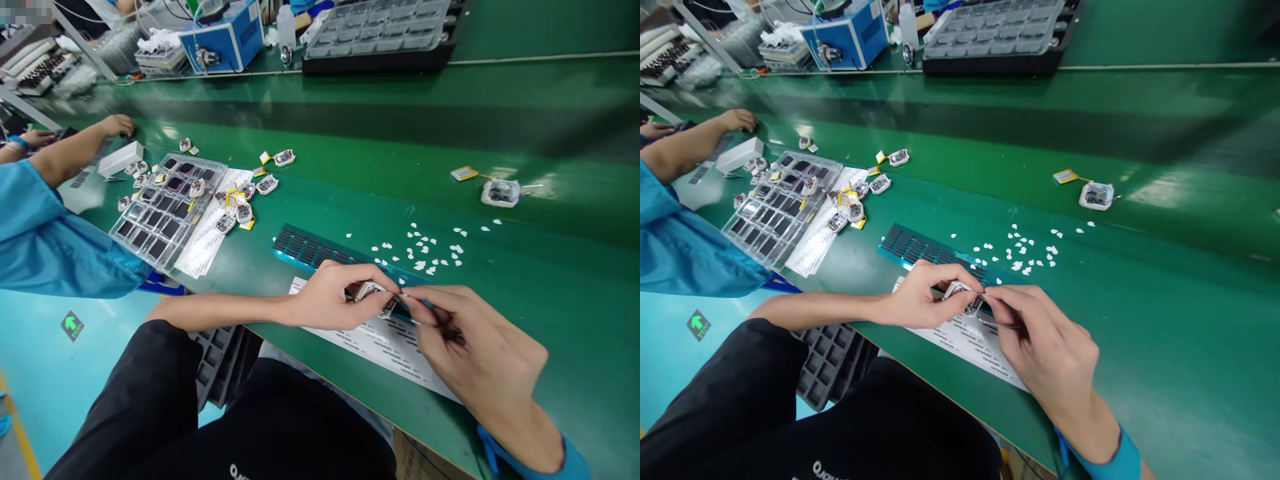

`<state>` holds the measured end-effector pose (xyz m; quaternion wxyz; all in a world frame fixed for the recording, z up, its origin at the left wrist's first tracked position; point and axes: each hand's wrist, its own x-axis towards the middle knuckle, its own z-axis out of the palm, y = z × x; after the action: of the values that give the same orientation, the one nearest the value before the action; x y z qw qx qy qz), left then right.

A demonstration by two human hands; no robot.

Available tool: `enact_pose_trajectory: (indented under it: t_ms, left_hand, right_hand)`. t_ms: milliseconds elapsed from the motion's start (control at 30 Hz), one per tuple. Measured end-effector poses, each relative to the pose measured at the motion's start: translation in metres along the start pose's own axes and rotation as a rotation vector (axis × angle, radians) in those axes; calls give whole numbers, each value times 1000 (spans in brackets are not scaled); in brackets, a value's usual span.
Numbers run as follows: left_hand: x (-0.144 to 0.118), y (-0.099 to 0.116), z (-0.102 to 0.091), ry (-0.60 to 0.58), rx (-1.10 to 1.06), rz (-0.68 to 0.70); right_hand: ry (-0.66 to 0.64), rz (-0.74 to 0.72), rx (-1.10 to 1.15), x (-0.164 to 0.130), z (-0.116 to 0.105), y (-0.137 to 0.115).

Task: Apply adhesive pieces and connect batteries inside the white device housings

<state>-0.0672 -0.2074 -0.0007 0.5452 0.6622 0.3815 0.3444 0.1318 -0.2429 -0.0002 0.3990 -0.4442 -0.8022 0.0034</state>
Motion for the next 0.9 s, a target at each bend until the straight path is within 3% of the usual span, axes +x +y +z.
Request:
enact_pose_trajectory:
  t_ms: [200,433,633,767,900]
  left_hand:
    - [1,6,-4,-194,-385,-244]
    - [5,10,-8,-194,-492,-391]
    - [7,9,-6,-164,-486,-398]
    - [7,9,-7,-162,-474,-393]
    - [6,8,-6,-171,-472,-377]
  right_hand:
    - [24,2,-6,-2,-2,1]
    - [-53,-34,-52,-2,-1,7]
    - [120,42,-259,4,1,10]
    - [-16,-114,-157,1,2,12]
    - [-62,-123,-88,-9,2,17]
